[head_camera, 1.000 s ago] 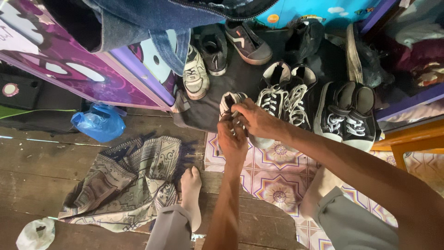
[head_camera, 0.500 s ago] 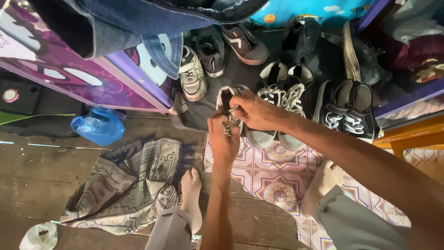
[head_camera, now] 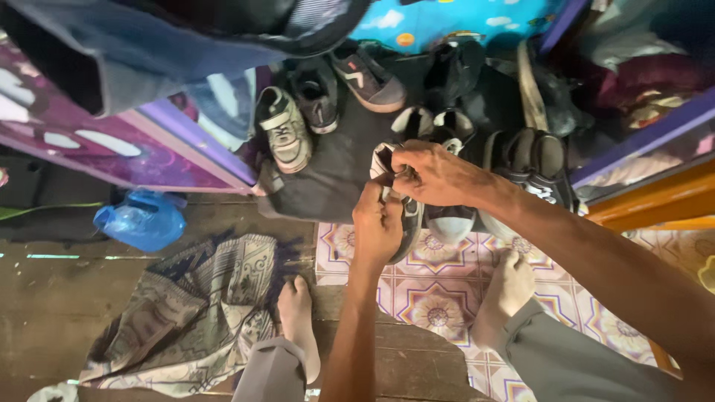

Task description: The person arranges multiple pairs of shoes on a low shelf. They pick up each pair, adjust the laces, and place the shoes side by side in a neat row.

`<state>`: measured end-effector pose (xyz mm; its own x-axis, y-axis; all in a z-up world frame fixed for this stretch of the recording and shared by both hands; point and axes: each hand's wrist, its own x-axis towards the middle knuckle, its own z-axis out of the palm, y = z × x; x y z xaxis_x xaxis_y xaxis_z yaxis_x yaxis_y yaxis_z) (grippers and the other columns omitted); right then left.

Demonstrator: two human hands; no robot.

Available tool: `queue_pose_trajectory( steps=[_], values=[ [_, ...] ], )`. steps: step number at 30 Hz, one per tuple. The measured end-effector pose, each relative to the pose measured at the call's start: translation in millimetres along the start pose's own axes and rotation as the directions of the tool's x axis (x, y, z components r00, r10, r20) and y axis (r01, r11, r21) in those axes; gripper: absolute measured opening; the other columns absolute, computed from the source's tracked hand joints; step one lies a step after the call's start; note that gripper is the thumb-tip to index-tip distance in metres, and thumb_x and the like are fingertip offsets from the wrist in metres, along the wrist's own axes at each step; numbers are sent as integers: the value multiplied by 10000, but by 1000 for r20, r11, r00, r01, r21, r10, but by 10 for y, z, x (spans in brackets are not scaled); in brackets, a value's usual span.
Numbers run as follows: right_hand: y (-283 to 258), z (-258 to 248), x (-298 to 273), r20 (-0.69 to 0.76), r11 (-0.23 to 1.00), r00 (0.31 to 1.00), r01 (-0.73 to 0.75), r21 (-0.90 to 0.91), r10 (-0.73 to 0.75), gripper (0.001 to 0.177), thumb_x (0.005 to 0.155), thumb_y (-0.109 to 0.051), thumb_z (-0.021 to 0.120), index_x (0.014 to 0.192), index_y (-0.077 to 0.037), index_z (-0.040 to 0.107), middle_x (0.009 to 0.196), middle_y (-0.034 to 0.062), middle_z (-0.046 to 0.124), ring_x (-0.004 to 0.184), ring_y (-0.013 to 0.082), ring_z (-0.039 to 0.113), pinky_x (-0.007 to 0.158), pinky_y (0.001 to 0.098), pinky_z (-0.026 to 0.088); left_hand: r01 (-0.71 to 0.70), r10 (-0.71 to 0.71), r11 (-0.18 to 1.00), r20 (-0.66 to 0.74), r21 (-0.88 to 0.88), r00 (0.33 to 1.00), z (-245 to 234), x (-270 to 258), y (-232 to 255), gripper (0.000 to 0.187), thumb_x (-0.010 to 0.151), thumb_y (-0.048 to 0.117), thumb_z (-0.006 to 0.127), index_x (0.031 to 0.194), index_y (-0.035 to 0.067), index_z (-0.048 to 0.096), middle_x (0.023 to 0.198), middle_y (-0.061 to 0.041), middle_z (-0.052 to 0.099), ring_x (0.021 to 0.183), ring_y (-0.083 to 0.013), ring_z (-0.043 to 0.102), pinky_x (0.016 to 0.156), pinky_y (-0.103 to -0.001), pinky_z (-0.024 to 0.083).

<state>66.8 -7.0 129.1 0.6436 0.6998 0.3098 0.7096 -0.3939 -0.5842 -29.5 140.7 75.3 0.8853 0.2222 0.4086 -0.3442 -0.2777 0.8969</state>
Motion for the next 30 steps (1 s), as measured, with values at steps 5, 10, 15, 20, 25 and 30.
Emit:
queue_pose_trajectory(
  steps=[5,10,15,20,25,30],
  values=[
    [154,-113,-195,-54,1000,999,1,-1,-1,187,814,-88,730,925,-37,589,880,145,606,741,344,652,626,439,512,74,-67,983,48,-169,997,256,-14,-14,171,1054,83,562,1168,-17,643,715,6,529,637,-35,446,560,-251,388],
    [199,-235,-340,-34,997,997,-72,-25,72,246,866,-72,683,1099,-81,605,976,189,607,773,358,678,648,440,540,146,-136,957,56,-250,989,462,-11,-124,178,1038,111,589,1161,-9,635,746,42,499,627,-25,405,539,-231,350],
    [150,-181,-526,-16,1000,1000,17,-10,-17,576,809,-47,733,1333,-45,492,1122,315,579,916,464,654,762,493,553,61,-51,961,44,-271,998,548,-9,-262,172,1080,112,612,980,1,526,852,22,534,728,-45,433,604,-241,388],
    [239,-150,-543,12,993,993,-118,9,118,468,796,-75,752,1200,-48,518,1039,240,629,920,410,691,751,480,554,147,-140,977,56,-153,989,647,-116,-312,140,1045,149,582,1051,10,602,786,24,533,696,-48,457,607,-230,415],
    [354,-103,-479,-6,1000,1000,8,12,-8,379,792,-106,780,1070,-18,538,1006,207,641,924,394,677,765,465,554,367,-358,831,104,-417,928,696,-98,-514,137,1021,178,576,1041,45,601,846,37,587,712,-36,508,617,-224,458],
    [463,-38,-400,3,999,1000,-2,-35,2,369,776,-121,786,1038,-16,548,971,198,642,903,389,673,753,465,541,457,-454,573,201,-681,868,646,-65,-703,176,1019,236,580,1069,68,598,814,29,531,656,-44,467,571,-216,439]
  ],
)
